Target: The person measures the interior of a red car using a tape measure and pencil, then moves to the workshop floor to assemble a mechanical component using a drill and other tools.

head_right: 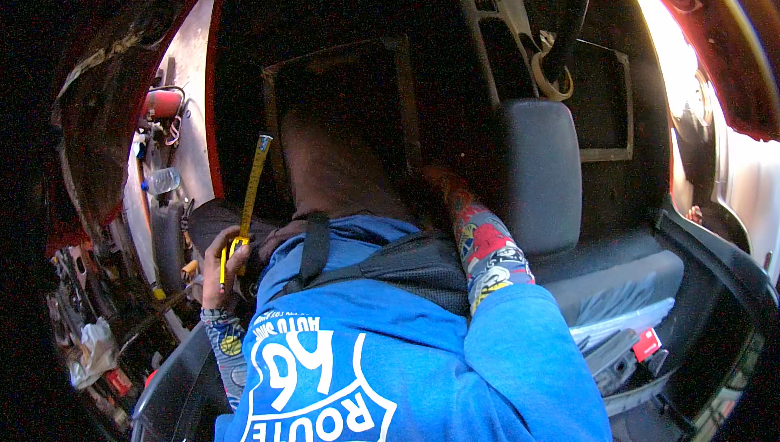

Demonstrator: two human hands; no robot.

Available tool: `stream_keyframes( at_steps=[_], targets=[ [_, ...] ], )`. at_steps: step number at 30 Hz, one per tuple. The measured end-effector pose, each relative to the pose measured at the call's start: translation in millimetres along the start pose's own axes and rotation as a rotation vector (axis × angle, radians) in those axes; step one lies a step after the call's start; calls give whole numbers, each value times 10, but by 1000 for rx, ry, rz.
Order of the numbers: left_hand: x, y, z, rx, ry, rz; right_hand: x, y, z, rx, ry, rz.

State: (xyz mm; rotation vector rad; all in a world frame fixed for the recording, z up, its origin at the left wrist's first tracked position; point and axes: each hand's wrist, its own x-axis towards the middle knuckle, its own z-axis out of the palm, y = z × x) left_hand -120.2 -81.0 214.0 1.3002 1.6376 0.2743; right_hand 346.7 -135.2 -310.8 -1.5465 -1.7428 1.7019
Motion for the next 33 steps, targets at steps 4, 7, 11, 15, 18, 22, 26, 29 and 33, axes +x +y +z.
stream_keyframes(
  at_steps=[4,7,11,15,18,22,26,29,33],
  targets=[
    [118,27,38,-35,0,-44,-26,-181,-120,-385,27,159],
    [181,42,66,4,-29,-27,-147,-759,-274,-388,22,254],
    [229,40,121,34,-48,3,-418,-1309,-351,-115,265,416],
    [265,44,158,23,-48,19,-362,-1267,-355,78,336,279],
    [303,33,161,54,-68,48,-350,-1199,-323,86,372,251],
    [348,-50,170,64,-92,60,-604,-1404,-289,116,445,307],
    [327,-157,169,10,-45,19,-911,-1603,-261,141,491,332],
    [301,-199,157,-42,-44,24,-961,-1590,-204,111,431,341],
    [277,-221,177,-52,-39,57,-899,-1589,-254,82,322,350]
  ],
)
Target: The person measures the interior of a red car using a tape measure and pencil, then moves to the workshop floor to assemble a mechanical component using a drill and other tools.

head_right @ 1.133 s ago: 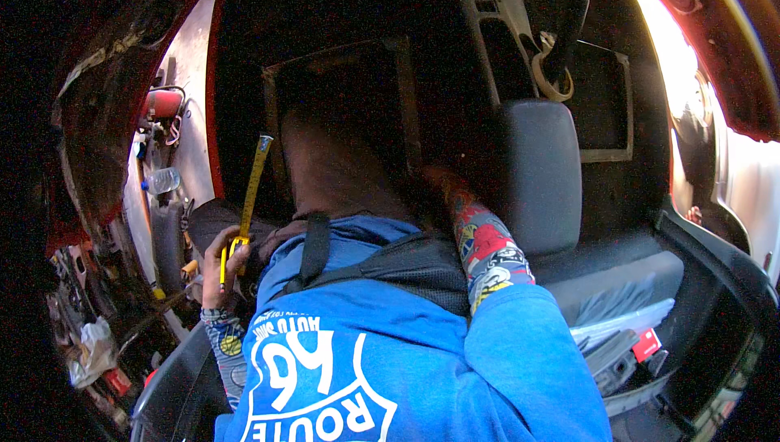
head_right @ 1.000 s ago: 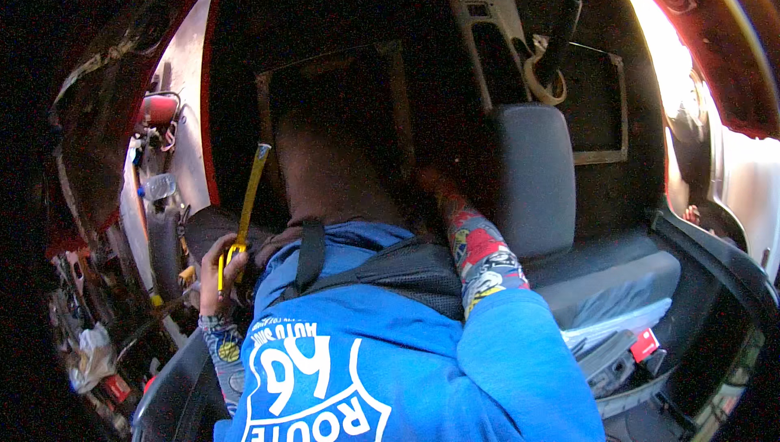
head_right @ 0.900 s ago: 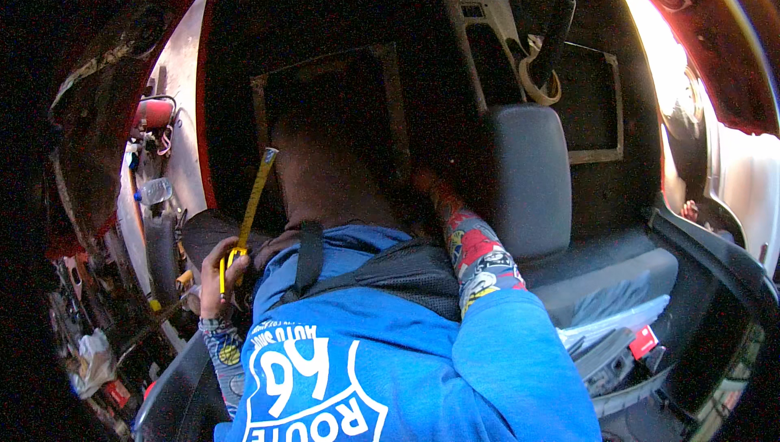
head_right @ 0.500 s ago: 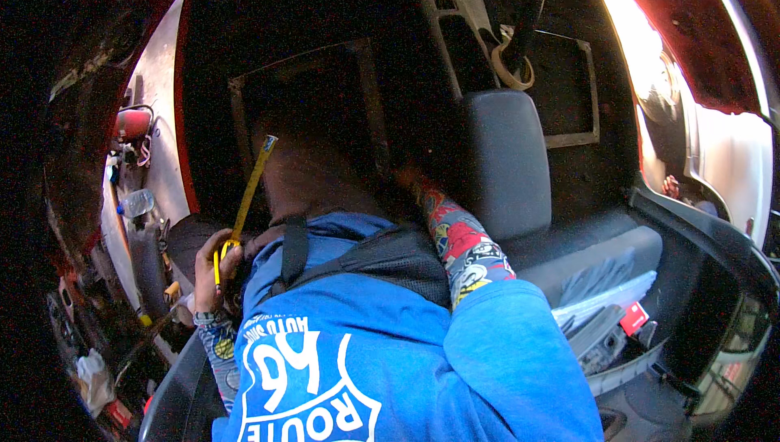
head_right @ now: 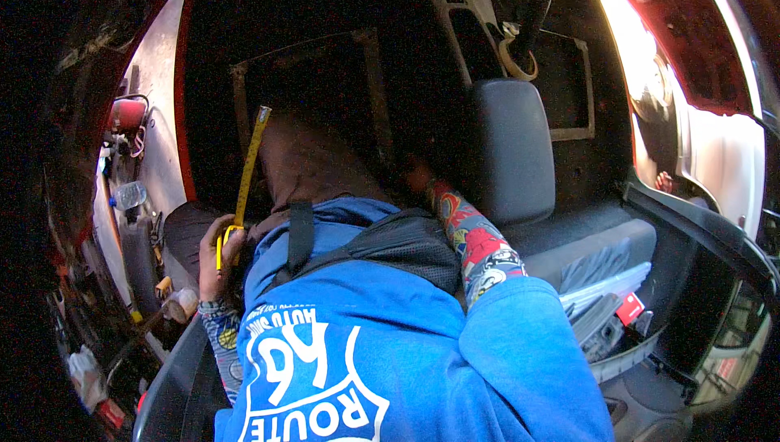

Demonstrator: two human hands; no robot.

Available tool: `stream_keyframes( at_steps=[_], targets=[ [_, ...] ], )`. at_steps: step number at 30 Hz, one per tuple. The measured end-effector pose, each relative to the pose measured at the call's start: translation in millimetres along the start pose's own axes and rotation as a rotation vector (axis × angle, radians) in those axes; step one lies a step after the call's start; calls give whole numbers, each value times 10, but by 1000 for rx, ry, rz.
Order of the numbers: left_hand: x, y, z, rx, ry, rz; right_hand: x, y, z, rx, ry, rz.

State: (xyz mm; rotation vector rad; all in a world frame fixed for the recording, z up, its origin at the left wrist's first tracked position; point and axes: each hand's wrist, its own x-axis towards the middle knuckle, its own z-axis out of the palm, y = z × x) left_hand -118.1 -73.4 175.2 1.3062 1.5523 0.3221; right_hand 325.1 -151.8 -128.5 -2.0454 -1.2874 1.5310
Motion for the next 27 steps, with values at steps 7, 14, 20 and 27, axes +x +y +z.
stream_keyframes(
  at_steps=[7,14,20,27],
  targets=[
    [45,-8,62,119,80,70,-260,-335,-245,113,4,8],
    [94,21,72,149,62,79,-445,-199,-137,41,288,-8],
    [111,-35,70,115,67,60,-328,9,-101,-82,377,-216],
    [122,-63,70,151,90,16,-206,40,-93,159,262,-28]
  ],
)
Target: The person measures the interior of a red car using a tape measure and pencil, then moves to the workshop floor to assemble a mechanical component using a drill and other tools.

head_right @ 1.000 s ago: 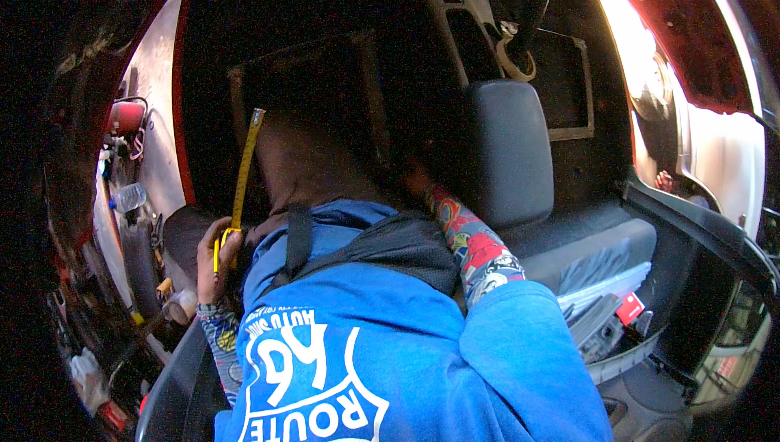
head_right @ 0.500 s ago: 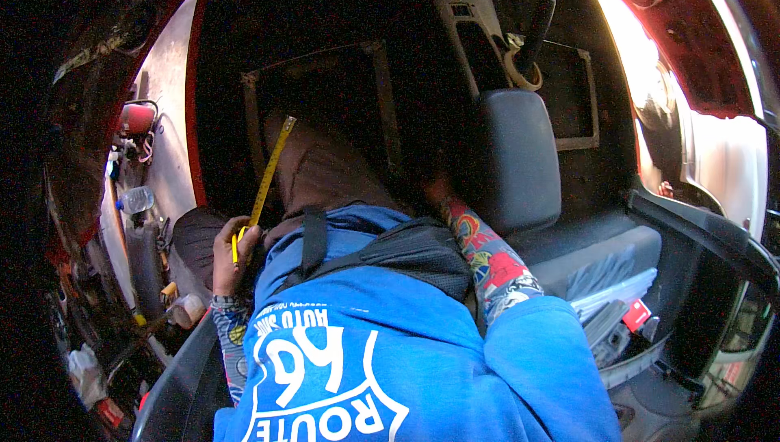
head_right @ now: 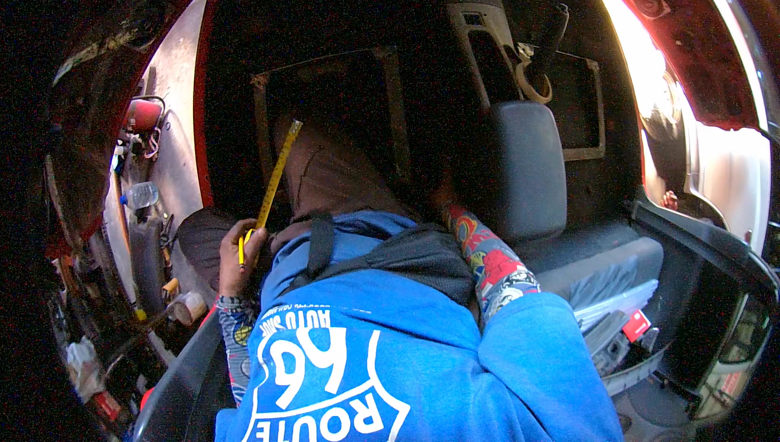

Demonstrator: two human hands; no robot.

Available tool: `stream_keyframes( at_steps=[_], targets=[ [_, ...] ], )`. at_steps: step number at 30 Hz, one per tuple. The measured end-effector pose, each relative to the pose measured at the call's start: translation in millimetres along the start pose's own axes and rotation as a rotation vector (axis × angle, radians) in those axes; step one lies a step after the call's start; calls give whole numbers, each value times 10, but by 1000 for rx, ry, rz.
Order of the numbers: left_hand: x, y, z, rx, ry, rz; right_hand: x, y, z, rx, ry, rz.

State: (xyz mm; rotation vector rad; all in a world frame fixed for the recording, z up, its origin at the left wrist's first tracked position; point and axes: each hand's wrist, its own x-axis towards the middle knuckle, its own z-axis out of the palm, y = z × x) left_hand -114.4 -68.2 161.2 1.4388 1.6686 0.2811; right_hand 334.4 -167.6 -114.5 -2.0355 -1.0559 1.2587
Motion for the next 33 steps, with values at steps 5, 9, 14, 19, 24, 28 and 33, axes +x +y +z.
stream_keyframes(
  at_steps=[5,9,14,19,24,28,33],
  targets=[
    [46,-4,-7,-20,-17,12,-3,-167,-21,72,-23,73],
    [65,8,-13,25,-12,-1,-9,-71,-48,-30,15,194],
    [60,46,-15,12,-7,7,143,206,-75,-269,21,37],
    [64,29,-13,1,2,7,109,135,-91,-260,-33,142],
    [54,-30,3,8,16,25,50,-50,-123,-221,-23,124],
    [34,-27,11,-4,21,37,67,33,-50,-178,-41,125],
    [4,31,7,11,31,40,109,200,65,-720,72,-215]
  ],
)
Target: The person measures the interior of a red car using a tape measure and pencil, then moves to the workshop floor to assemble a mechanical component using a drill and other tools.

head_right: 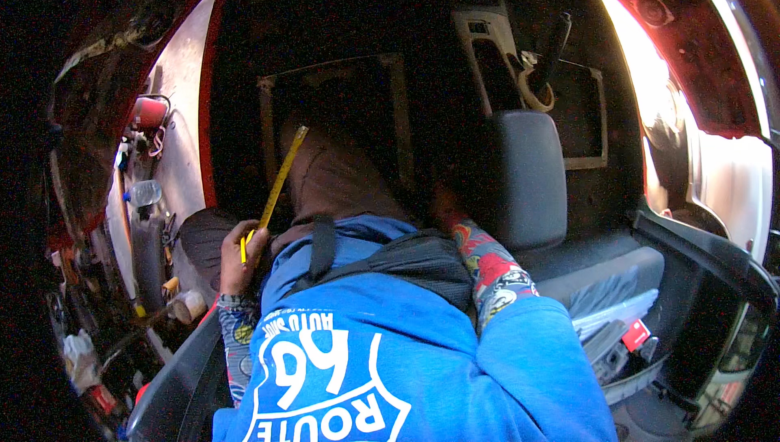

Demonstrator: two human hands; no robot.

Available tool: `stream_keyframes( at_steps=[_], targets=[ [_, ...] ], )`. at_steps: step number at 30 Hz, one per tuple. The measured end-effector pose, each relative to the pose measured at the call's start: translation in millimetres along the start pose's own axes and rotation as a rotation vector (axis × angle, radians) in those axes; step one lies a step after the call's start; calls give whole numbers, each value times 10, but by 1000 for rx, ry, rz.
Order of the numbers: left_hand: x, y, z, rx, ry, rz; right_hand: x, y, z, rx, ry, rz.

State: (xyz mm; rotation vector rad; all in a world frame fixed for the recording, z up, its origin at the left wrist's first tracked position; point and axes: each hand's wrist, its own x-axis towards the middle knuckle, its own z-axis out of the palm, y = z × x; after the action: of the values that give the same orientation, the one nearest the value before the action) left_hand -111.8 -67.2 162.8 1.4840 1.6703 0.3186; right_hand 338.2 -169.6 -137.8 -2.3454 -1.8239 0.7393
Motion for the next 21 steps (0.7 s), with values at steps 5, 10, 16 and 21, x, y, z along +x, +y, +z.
stream_keyframes(
  at_steps=[5,10,16,21],
  targets=[
    [19,-5,3,31,-20,-32,173,-5,-68,277,-407,249],
    [20,-66,29,26,-5,-50,356,-33,-59,283,-505,228],
    [4,-36,39,62,16,-24,449,76,55,286,-513,201],
    [0,12,51,106,23,-29,486,142,97,272,-516,193]
  ],
)
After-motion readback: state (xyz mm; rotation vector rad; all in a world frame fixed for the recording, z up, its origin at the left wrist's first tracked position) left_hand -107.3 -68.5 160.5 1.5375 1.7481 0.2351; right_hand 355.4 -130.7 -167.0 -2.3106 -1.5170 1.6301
